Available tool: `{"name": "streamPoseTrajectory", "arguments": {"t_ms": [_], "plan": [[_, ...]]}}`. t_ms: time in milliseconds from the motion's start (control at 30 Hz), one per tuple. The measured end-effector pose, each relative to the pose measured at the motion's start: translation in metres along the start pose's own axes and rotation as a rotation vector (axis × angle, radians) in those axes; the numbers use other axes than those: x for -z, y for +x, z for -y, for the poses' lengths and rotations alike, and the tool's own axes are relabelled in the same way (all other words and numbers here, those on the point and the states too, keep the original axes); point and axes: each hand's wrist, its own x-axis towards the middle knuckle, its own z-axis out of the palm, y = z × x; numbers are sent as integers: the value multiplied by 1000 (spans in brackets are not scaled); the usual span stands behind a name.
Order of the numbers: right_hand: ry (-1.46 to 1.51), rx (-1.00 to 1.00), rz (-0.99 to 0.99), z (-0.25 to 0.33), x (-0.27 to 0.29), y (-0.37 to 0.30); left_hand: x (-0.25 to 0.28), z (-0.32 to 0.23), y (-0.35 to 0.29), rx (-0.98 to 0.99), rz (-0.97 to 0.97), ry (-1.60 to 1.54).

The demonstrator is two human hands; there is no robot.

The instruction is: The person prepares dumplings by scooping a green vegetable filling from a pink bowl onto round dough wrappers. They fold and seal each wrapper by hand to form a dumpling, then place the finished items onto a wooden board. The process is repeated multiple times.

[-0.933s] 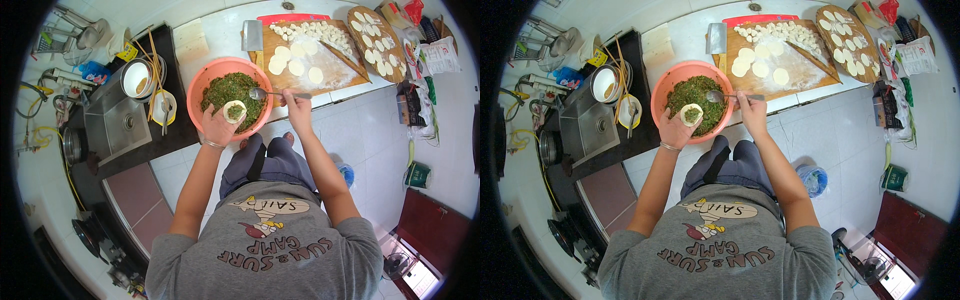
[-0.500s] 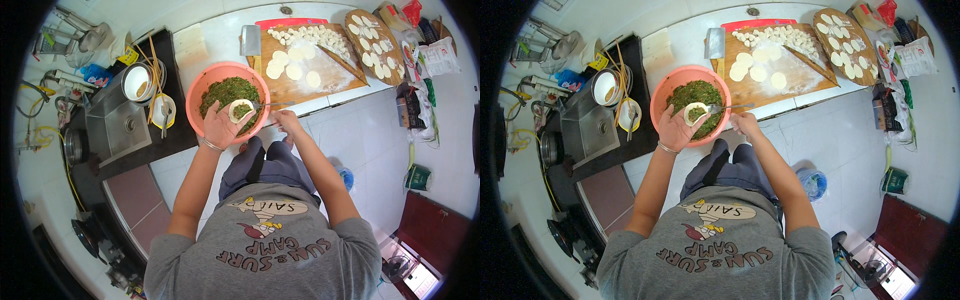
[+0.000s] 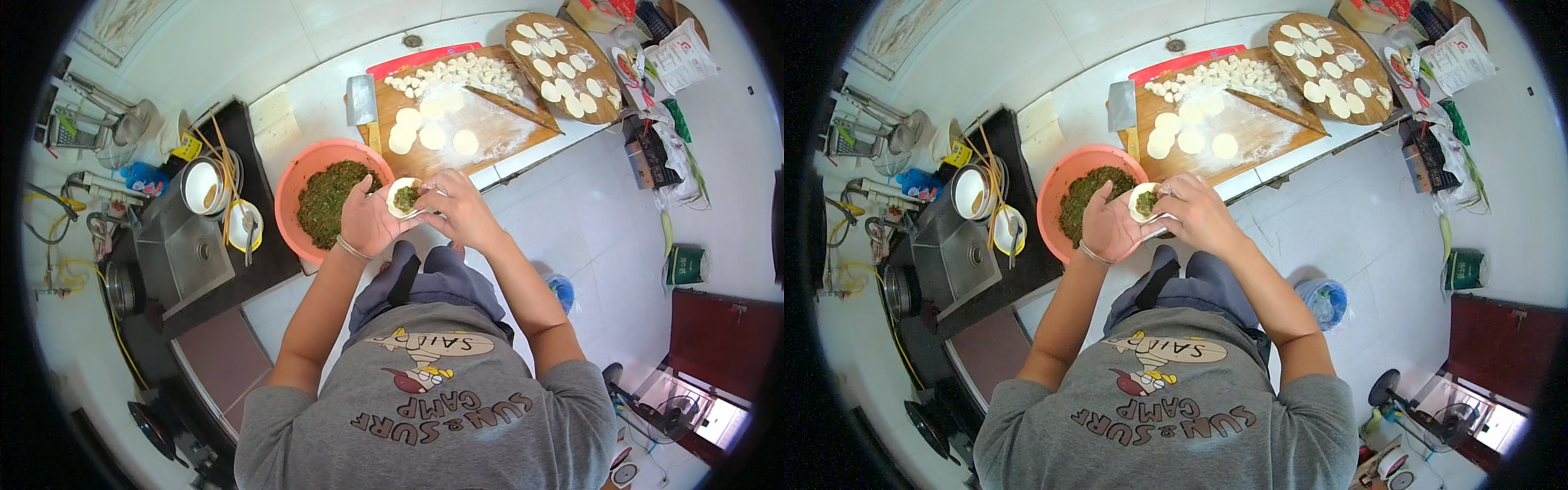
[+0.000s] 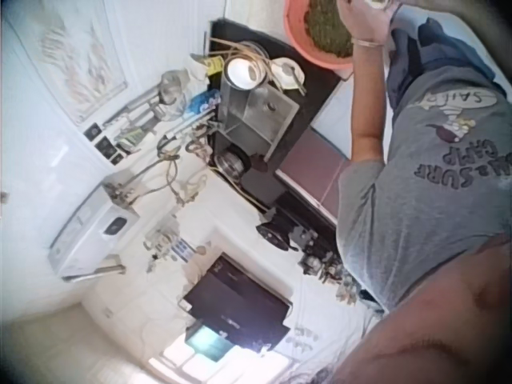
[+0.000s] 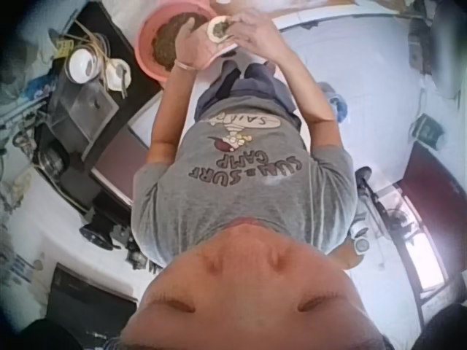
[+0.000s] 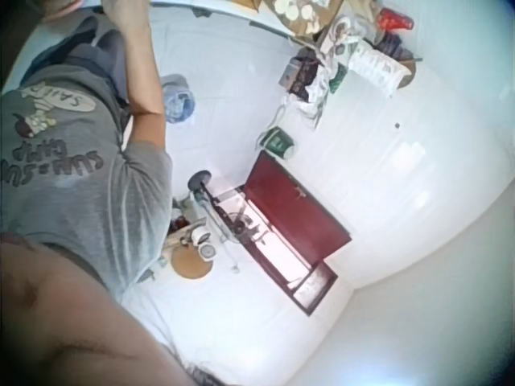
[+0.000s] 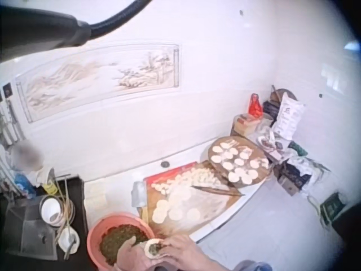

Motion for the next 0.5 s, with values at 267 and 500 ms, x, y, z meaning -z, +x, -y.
{"name": "streamPoseTrajectory", "arguments": {"t_ms": [267,500], "plan": [[-57,-5,-27,-13,29,-15,-22,21,28,87,-48,111],[-97,78,0,-17,42,-20,-30,31,41,96,-40,138]]}}
